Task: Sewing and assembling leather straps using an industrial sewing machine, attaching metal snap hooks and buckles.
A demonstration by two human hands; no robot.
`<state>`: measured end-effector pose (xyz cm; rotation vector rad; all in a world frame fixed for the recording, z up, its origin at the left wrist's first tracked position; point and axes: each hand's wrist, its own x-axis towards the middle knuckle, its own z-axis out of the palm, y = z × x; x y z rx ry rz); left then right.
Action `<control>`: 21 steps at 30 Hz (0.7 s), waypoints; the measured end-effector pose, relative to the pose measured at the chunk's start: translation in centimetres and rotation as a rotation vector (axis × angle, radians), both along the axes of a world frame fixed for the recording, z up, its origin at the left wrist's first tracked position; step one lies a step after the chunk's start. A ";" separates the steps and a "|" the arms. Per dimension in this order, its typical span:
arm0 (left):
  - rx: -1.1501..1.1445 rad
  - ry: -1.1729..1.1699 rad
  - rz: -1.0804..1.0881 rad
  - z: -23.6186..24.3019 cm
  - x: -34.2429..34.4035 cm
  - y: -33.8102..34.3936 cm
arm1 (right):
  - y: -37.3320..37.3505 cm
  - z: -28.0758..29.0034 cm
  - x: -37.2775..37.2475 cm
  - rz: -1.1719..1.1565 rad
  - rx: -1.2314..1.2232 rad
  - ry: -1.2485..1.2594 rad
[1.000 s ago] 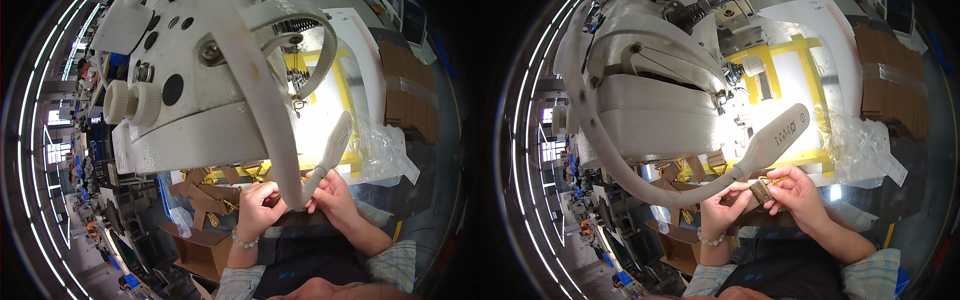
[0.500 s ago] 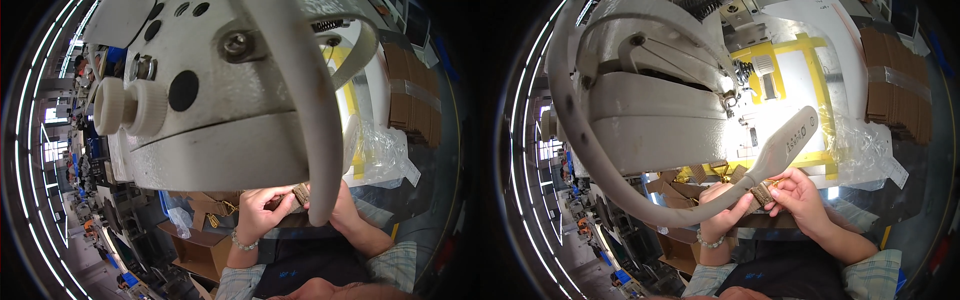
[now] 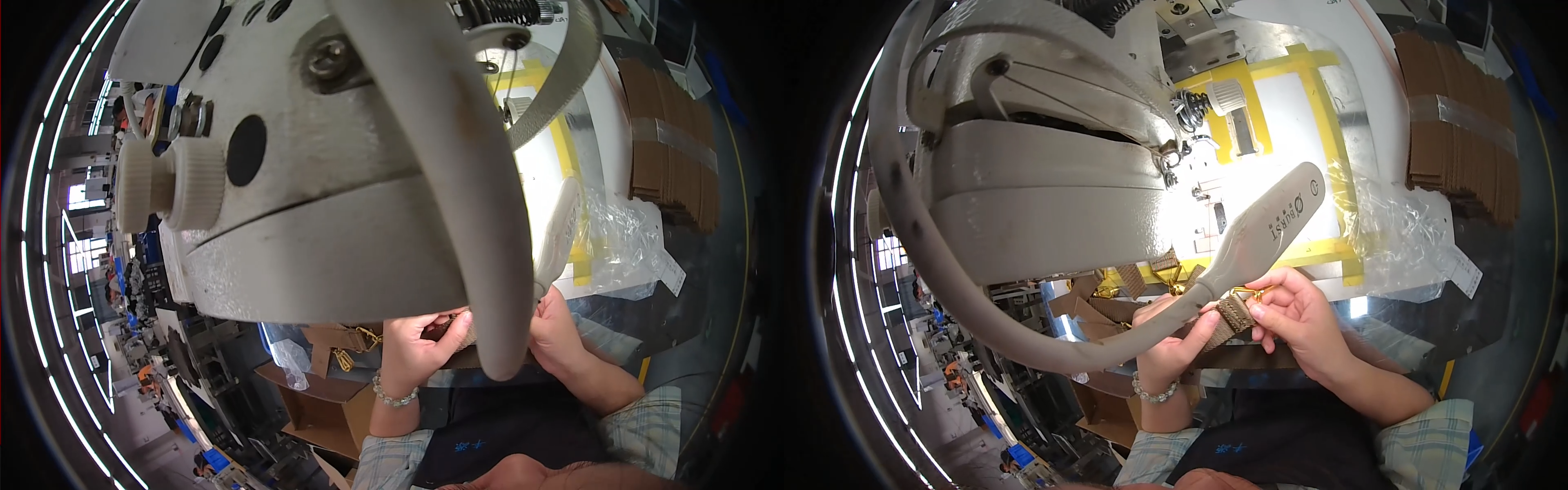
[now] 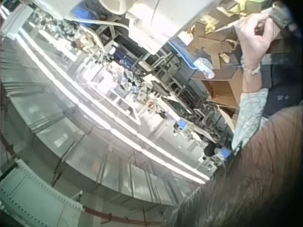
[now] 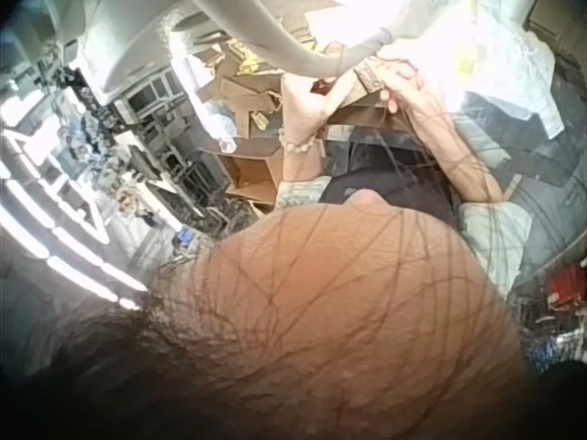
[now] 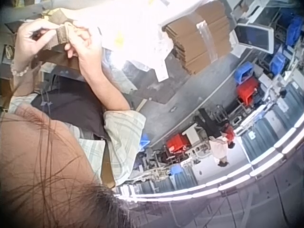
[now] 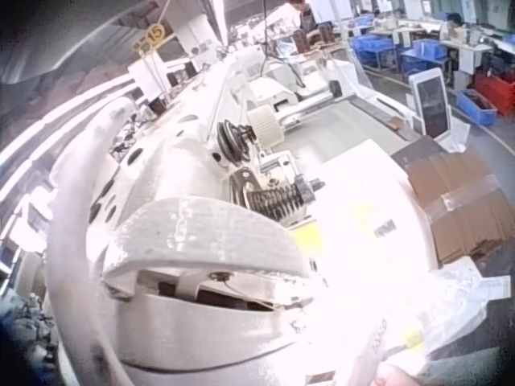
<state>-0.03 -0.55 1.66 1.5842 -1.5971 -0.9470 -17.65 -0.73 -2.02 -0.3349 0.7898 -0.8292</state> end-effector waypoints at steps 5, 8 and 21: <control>0.049 0.030 0.030 -0.4 0.4 0.5 | 0.1 -0.1 0.2 0.000 0.018 -0.008; 0.029 0.048 0.040 -0.6 0.4 0.7 | 0.2 -0.2 0.3 0.006 0.035 -0.020; 0.065 0.040 0.049 -0.6 0.4 0.6 | 0.1 -0.1 0.2 -0.005 0.040 -0.029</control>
